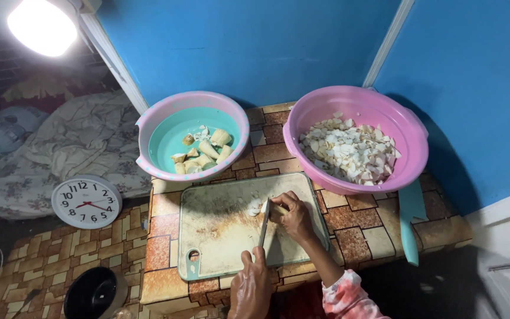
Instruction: Cutting root vegetables into small pieces on a cutting board and placing them into a bowl.
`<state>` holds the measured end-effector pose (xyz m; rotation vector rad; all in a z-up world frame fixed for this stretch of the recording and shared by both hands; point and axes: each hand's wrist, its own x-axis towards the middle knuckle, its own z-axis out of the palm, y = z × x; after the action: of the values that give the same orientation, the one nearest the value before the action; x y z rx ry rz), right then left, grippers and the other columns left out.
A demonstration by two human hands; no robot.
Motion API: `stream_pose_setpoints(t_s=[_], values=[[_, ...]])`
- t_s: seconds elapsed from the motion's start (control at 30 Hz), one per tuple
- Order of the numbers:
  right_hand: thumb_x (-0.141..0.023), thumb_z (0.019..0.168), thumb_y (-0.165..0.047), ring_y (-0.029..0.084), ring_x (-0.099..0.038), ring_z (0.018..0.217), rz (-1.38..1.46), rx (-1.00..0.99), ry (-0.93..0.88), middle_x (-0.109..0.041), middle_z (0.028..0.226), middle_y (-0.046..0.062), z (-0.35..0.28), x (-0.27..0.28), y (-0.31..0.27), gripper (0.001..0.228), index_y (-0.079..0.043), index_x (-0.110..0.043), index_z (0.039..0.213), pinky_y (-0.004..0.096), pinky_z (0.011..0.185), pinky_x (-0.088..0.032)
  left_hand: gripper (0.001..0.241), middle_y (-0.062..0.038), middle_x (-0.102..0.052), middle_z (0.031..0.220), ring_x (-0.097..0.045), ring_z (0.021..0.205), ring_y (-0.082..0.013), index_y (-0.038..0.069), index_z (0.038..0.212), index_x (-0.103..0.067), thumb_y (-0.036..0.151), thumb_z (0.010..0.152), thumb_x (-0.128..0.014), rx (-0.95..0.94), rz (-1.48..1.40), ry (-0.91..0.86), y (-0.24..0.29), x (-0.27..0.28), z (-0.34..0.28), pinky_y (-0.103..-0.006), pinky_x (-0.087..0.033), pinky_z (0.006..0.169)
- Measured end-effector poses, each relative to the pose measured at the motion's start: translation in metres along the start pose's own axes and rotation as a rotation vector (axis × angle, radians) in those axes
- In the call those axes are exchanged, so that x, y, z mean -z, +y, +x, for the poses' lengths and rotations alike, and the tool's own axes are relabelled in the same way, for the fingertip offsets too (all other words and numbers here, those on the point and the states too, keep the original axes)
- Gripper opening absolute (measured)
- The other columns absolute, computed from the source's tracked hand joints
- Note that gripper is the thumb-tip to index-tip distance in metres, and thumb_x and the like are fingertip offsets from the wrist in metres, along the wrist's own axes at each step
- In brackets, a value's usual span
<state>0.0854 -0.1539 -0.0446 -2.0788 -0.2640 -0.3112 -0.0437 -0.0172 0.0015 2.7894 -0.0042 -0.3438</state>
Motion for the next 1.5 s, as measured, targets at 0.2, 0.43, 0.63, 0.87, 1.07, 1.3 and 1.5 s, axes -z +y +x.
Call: stream_pose_setpoints(t_s=[0.2, 0.43, 0.63, 0.87, 1.07, 1.3, 1.5], values=[[-0.076, 0.066, -0.040, 0.012, -0.065, 0.071, -0.032, 0.046, 0.050, -0.063, 0.083, -0.002, 0.001, 0.002, -0.009, 0.030, -0.016, -0.064, 0.079, 0.026, 0.052, -0.049, 0.017, -0.008, -0.039, 0.090, -0.062, 0.054, -0.0250, 0.008, 0.107, -0.032, 0.005, 0.093, -0.039, 0.019, 0.061, -0.048, -0.002, -0.004, -0.008, -0.0364, -0.055, 0.045], [-0.080, 0.065, -0.027, 0.014, -0.066, 0.077, 0.009, 0.024, 0.027, -0.063, 0.086, -0.001, 0.000, -0.001, 0.001, 0.026, -0.014, -0.065, 0.082, 0.025, 0.057, -0.055, 0.026, -0.010, -0.040, 0.089, -0.060, 0.051, -0.0244, 0.005, 0.113, -0.031, 0.000, 0.089, -0.041, -0.027, 0.052, -0.040, -0.005, 0.002, -0.005, -0.0343, -0.056, 0.043], [-0.077, 0.065, -0.037, 0.015, -0.064, 0.075, -0.037, -0.014, 0.018, -0.060, 0.085, -0.004, 0.001, -0.002, 0.007, 0.030, -0.015, -0.064, 0.080, 0.030, 0.060, -0.047, 0.033, -0.014, -0.043, 0.090, -0.062, 0.054, -0.0245, 0.000, 0.117, -0.031, 0.001, 0.088, -0.048, -0.053, 0.007, 0.001, -0.006, -0.003, 0.014, -0.0313, -0.057, 0.041], [-0.054, 0.064, -0.072, 0.018, -0.064, 0.074, -0.086, 0.007, 0.011, -0.058, 0.086, -0.001, 0.002, -0.005, 0.015, 0.060, -0.015, -0.062, 0.081, 0.033, 0.054, -0.046, 0.039, -0.017, -0.045, 0.091, -0.061, 0.051, -0.0204, 0.002, 0.119, -0.033, -0.008, 0.084, -0.049, -0.067, -0.060, 0.067, -0.007, -0.009, 0.034, -0.0242, -0.056, 0.036], [-0.061, 0.069, -0.060, 0.018, -0.063, 0.074, -0.101, -0.007, 0.006, -0.059, 0.087, 0.000, 0.001, -0.006, 0.018, 0.046, -0.016, -0.061, 0.082, 0.031, 0.053, -0.048, 0.046, -0.015, -0.047, 0.086, -0.059, 0.053, -0.0218, 0.005, 0.122, -0.032, -0.010, 0.082, -0.049, -0.061, -0.101, 0.078, 0.003, 0.011, 0.033, -0.0272, -0.057, 0.040], [-0.065, 0.069, -0.055, 0.018, -0.064, 0.078, -0.041, -0.047, -0.004, -0.059, 0.090, 0.000, 0.001, -0.005, 0.015, 0.044, -0.014, -0.063, 0.084, 0.030, 0.055, -0.051, 0.063, -0.017, -0.047, 0.097, -0.059, 0.072, -0.0236, 0.006, 0.133, -0.024, -0.015, 0.079, -0.047, -0.013, -0.100, 0.000, 0.009, 0.012, 0.041, -0.0291, -0.059, 0.055], [-0.073, 0.069, -0.037, 0.013, -0.063, 0.072, -0.072, -0.061, 0.018, -0.059, 0.085, -0.006, 0.000, 0.004, -0.009, 0.021, -0.021, -0.065, 0.080, 0.028, 0.056, -0.045, 0.063, -0.018, -0.045, 0.104, -0.058, 0.070, -0.0236, 0.008, 0.135, -0.020, -0.012, 0.082, -0.047, 0.043, -0.127, -0.102, 0.010, 0.018, 0.051, -0.0281, -0.058, 0.058]])
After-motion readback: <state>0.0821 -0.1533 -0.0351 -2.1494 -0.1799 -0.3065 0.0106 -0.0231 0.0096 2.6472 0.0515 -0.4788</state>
